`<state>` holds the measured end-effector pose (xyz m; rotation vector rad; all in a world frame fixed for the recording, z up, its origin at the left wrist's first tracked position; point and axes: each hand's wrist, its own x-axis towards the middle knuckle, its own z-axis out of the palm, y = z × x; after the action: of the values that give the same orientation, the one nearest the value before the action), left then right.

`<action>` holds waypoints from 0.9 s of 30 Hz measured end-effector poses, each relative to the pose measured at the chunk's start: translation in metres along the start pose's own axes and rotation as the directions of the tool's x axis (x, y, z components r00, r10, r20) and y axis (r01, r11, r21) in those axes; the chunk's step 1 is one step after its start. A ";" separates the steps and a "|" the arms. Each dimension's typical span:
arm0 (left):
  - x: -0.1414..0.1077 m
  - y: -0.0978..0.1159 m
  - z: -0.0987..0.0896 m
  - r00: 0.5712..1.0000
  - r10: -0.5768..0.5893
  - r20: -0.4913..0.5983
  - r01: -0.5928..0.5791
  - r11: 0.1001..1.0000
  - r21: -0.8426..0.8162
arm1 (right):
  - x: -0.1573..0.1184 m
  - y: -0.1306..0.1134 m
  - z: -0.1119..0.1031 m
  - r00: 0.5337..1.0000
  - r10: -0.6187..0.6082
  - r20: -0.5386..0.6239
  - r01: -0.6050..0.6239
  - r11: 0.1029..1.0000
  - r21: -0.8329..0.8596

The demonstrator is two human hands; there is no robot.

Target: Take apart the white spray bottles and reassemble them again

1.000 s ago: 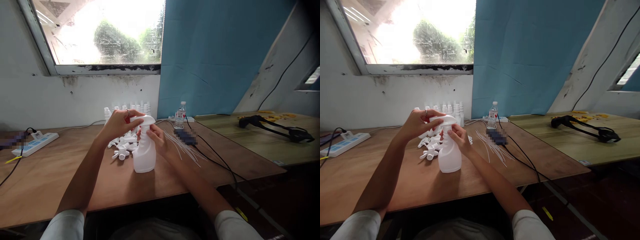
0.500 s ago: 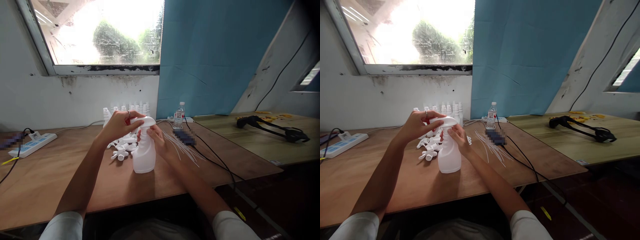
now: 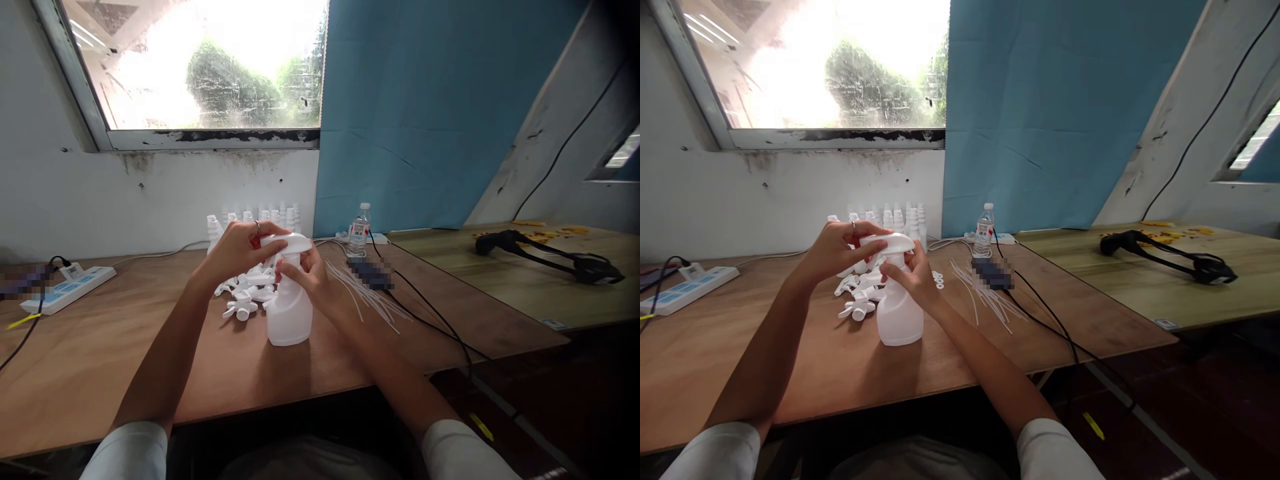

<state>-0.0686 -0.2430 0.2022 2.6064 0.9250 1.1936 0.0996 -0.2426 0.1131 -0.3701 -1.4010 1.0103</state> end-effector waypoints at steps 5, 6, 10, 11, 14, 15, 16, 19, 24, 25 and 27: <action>-0.001 0.003 0.000 1.000 -0.024 0.008 0.023 1.000 0.012 | -0.001 0.000 -0.001 0.999 0.022 0.032 -0.023 0.999 0.035; -0.001 0.003 -0.001 1.000 -0.027 0.011 0.026 1.000 0.010 | -0.001 0.000 -0.002 1.000 0.022 0.013 -0.022 1.000 0.019; -0.001 0.003 -0.001 1.000 -0.026 0.017 0.026 1.000 0.001 | -0.002 0.001 -0.003 0.999 0.009 0.054 -0.014 0.996 0.090; -0.001 0.002 -0.001 0.999 -0.025 0.022 0.025 1.000 -0.007 | -0.002 0.001 -0.003 0.997 0.019 0.070 -0.026 0.995 0.101; -0.001 0.001 -0.001 0.999 -0.025 0.036 0.027 0.999 -0.033 | -0.002 0.000 -0.002 0.999 0.049 0.016 -0.050 0.998 0.038; -0.001 0.001 0.000 0.999 -0.027 0.038 0.028 0.999 -0.035 | -0.001 0.000 -0.001 0.999 0.046 -0.012 -0.046 0.999 0.012; -0.001 0.001 -0.001 0.999 -0.030 0.039 0.031 0.999 -0.034 | -0.001 0.000 -0.001 0.999 0.035 -0.029 -0.035 0.999 0.002; -0.001 0.001 0.000 0.999 -0.032 0.041 0.033 0.999 -0.021 | -0.002 0.000 -0.003 0.999 0.026 0.025 -0.028 0.997 0.077; -0.001 0.001 0.000 0.999 -0.026 0.029 0.026 1.000 0.013 | -0.003 0.000 -0.008 0.993 0.079 0.092 -0.085 0.994 0.064; -0.001 0.001 0.000 0.999 -0.026 0.028 0.025 1.000 0.018 | -0.002 0.000 -0.007 0.995 0.076 0.069 -0.078 0.996 0.037; -0.001 0.001 0.000 0.999 -0.021 0.028 0.021 1.000 0.024 | -0.002 -0.001 -0.006 0.998 0.063 0.030 -0.063 0.998 0.004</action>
<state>-0.0684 -0.2448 0.2015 2.6179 0.9645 1.1450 0.1055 -0.2426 0.1113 -0.3991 -1.4209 1.0744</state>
